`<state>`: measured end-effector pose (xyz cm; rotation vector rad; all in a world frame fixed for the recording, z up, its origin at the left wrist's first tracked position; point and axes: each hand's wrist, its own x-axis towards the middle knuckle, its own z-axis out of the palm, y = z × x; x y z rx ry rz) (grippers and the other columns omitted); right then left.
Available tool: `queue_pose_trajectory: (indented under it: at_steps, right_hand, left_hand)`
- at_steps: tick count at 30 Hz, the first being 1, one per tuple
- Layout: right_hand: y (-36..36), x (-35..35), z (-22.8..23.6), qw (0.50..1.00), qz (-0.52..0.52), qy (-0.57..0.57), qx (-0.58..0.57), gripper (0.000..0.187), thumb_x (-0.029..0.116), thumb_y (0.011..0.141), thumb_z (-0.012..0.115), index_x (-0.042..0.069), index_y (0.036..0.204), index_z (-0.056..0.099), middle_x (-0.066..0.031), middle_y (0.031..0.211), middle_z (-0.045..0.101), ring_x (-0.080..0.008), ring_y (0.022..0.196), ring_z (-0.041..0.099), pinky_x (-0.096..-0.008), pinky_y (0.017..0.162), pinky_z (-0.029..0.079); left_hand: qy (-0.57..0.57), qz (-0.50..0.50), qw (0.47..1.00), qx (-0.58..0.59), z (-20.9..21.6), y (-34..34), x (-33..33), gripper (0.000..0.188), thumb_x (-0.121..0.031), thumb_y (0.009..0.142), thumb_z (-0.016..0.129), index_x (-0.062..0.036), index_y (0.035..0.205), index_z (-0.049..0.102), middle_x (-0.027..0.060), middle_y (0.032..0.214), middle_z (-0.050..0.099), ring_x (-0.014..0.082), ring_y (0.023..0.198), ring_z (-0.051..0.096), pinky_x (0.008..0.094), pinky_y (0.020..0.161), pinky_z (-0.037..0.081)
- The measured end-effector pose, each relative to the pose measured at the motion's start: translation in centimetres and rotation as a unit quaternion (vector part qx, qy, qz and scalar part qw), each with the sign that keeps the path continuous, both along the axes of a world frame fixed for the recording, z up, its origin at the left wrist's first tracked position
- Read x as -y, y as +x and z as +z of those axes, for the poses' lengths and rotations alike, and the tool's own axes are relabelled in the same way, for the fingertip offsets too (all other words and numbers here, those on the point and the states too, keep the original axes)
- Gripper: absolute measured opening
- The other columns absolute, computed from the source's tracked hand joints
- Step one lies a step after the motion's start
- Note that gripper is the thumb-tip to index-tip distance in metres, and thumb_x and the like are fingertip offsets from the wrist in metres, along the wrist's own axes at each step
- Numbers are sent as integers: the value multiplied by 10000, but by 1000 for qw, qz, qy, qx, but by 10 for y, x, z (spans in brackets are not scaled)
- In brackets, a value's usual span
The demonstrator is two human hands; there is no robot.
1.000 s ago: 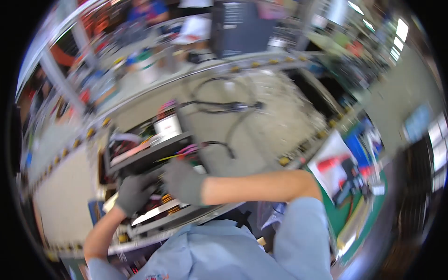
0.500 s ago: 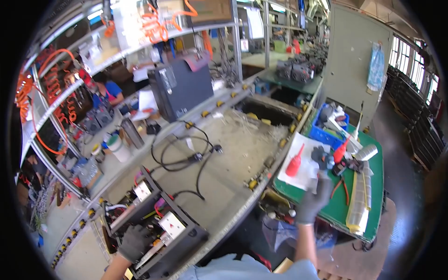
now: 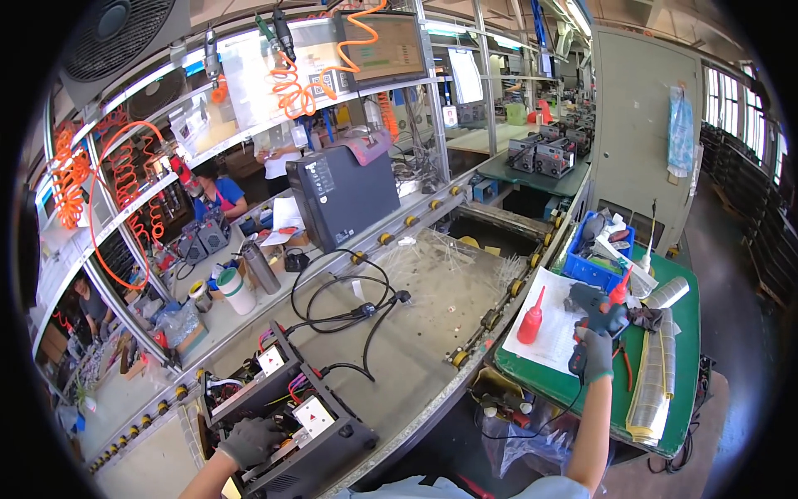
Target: Assembling, sealing, and labeling components of power inverters on a production line.
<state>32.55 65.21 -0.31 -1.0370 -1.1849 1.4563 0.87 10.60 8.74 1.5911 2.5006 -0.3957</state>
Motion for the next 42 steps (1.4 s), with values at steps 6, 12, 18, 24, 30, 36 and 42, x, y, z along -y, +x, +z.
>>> queue_pose_trajectory:
  at_steps: [6,12,18,24,30,36,42]
  right_hand:
    - [-2,140,114,976,160,92,-113,418,146,628,710,7,1007,603,-94,936,638,-168,723,598,-284,659,495]
    - [-93,215,138,866,473,102,-125,623,122,668,749,-3,1222,495,-134,1158,578,-249,1065,565,-390,961,417]
    - [-184,304,163,740,657,89,-112,475,146,830,646,93,1273,483,0,1093,570,-6,663,456,-179,539,385]
    - [-214,331,146,706,705,14,-68,407,95,812,638,71,1198,513,-8,988,571,-65,771,527,-229,664,441]
    - [-236,351,145,732,678,21,-64,451,55,746,662,14,1166,502,-104,1164,546,-209,1136,492,-352,991,360]
    - [-255,347,166,737,659,149,-15,464,23,719,670,36,1157,516,-66,1088,581,-188,927,580,-312,805,470]
    - [-338,280,186,570,567,580,132,444,75,671,662,39,1104,572,-122,914,646,-236,770,628,-320,719,502]
  left_hand:
    - [12,48,998,-51,18,5,6,270,-184,718,589,-148,980,645,52,925,610,256,910,592,392,751,473]
    - [468,61,882,22,62,31,-21,324,-137,772,619,-106,1091,571,136,975,585,307,833,601,389,704,494]
    - [604,0,785,-139,71,36,-22,372,-166,816,621,-73,1155,500,207,1089,561,335,896,598,386,738,503]
    - [620,7,775,-120,64,14,-8,359,-95,785,627,-68,1126,520,177,1067,577,327,859,609,367,691,506]
    - [661,76,741,-83,40,-3,5,416,-91,777,630,-79,1172,497,155,1130,563,310,905,607,358,715,503]
    - [683,73,716,-129,47,-20,18,389,-94,800,611,-73,1176,511,170,1066,581,321,850,608,360,704,507]
    - [580,230,771,-126,28,-43,69,322,-93,779,620,-69,1096,565,136,1013,591,305,868,601,366,695,498]
